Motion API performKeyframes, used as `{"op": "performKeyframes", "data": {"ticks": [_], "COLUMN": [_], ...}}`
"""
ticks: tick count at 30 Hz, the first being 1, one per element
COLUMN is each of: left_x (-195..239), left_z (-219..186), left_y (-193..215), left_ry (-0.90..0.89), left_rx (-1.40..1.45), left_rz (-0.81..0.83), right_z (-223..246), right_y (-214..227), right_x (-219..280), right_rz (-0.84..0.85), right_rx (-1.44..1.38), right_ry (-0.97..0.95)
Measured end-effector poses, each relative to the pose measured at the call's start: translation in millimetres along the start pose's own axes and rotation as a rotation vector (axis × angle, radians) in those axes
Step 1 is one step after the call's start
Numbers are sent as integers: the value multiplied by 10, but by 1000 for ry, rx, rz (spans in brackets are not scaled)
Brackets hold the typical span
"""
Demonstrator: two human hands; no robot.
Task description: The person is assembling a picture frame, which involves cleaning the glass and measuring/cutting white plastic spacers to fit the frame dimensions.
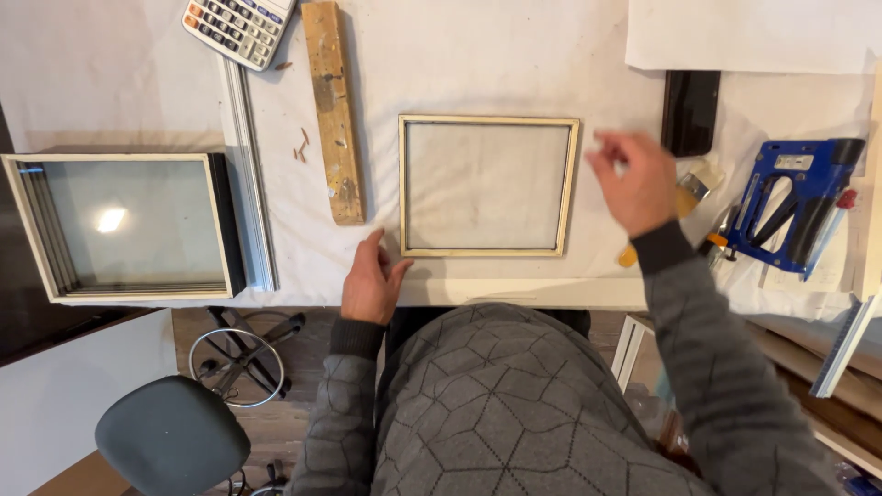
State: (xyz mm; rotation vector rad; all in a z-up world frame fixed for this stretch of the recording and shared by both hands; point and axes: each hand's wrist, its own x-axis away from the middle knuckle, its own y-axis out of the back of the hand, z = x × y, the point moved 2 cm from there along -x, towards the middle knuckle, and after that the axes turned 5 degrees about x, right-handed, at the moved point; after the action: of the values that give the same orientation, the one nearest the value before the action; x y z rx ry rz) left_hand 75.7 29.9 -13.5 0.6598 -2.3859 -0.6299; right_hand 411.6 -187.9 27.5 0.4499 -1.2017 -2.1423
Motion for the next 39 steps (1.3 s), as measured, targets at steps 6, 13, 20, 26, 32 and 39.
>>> {"op": "performKeyframes", "data": {"ticks": [6, 13, 20, 26, 32, 39], "left_x": [233, 252, 228, 204, 213, -116], "left_z": [129, 181, 203, 218, -110, -631], "left_y": [13, -26, -7, 20, 153, -103], "left_ry": [77, 165, 165, 177, -8, 226], "left_rx": [90, 265, 244, 261, 264, 800], "left_rz": [-137, -188, -191, -167, -290, -45], "right_z": [-208, -438, -428, -419, -329, 862], "right_y": [-244, -542, -573, -573, -579, -662], "right_x": [-1316, -1902, -2001, -2045, -1636, 307], "right_rz": [-121, -203, -95, -148, -79, 633], "right_rx": [145, 265, 175, 213, -698, -953], "right_ry": [237, 336, 185, 199, -165, -273]}}
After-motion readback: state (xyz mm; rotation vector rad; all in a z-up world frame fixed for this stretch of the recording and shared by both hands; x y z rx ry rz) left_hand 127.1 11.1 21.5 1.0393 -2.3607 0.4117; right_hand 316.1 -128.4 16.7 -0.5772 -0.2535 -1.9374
